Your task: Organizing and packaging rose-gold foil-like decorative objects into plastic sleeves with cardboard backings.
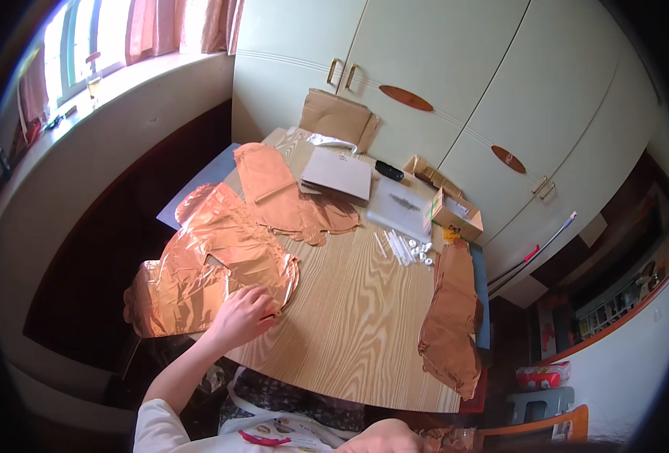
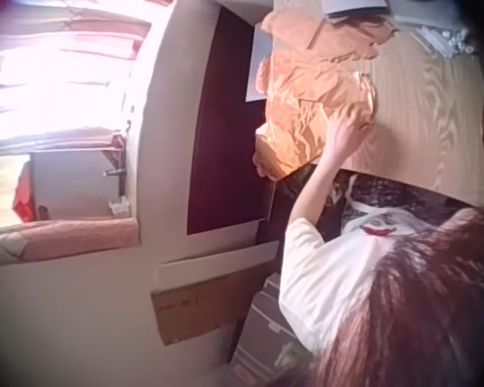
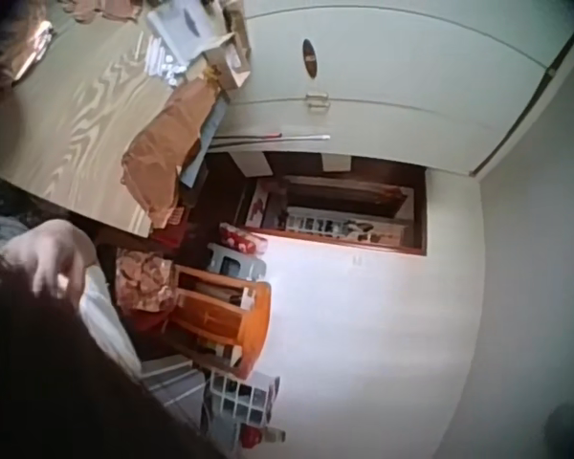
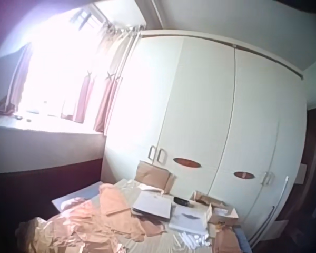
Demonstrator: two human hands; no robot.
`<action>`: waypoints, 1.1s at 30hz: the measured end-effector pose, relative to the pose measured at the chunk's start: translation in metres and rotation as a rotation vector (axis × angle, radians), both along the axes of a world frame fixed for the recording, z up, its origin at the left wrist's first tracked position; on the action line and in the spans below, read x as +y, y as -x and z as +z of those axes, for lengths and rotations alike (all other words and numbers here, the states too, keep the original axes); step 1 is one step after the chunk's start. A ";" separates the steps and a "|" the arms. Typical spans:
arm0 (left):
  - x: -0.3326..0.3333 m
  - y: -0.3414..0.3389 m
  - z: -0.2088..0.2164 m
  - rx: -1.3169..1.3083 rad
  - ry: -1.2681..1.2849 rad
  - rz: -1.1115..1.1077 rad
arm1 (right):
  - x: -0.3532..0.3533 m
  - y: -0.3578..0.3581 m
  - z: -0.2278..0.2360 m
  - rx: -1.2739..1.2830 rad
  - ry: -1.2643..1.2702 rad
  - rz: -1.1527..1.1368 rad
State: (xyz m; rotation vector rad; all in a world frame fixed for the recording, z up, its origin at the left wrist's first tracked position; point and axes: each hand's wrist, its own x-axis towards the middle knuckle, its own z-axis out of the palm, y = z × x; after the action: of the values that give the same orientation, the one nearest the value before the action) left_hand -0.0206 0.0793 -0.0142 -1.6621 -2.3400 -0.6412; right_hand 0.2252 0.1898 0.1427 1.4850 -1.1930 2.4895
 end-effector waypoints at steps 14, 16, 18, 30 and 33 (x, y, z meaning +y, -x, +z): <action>0.021 0.012 -0.033 -0.086 0.043 -0.061 | 0.085 0.113 -0.175 -0.063 -1.207 -1.450; 0.021 0.011 -0.025 -0.188 0.027 -0.025 | 0.093 0.122 -0.185 0.117 -1.365 -1.605; 0.017 0.015 -0.019 -0.293 -0.053 -0.032 | 0.097 0.134 -0.184 0.276 -1.388 -1.610; 0.010 0.022 -0.004 -0.552 -0.059 -0.078 | 0.109 0.178 -0.191 0.231 -1.255 -1.540; 0.008 0.033 -0.011 -0.555 -0.105 -0.123 | 0.107 0.181 -0.194 0.200 -1.281 -1.557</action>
State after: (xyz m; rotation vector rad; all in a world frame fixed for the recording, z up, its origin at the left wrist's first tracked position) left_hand -0.0535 0.0874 -0.0253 -1.7602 -2.4967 -1.3773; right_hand 0.0439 0.2964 -0.0511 0.1888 -2.4876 0.4630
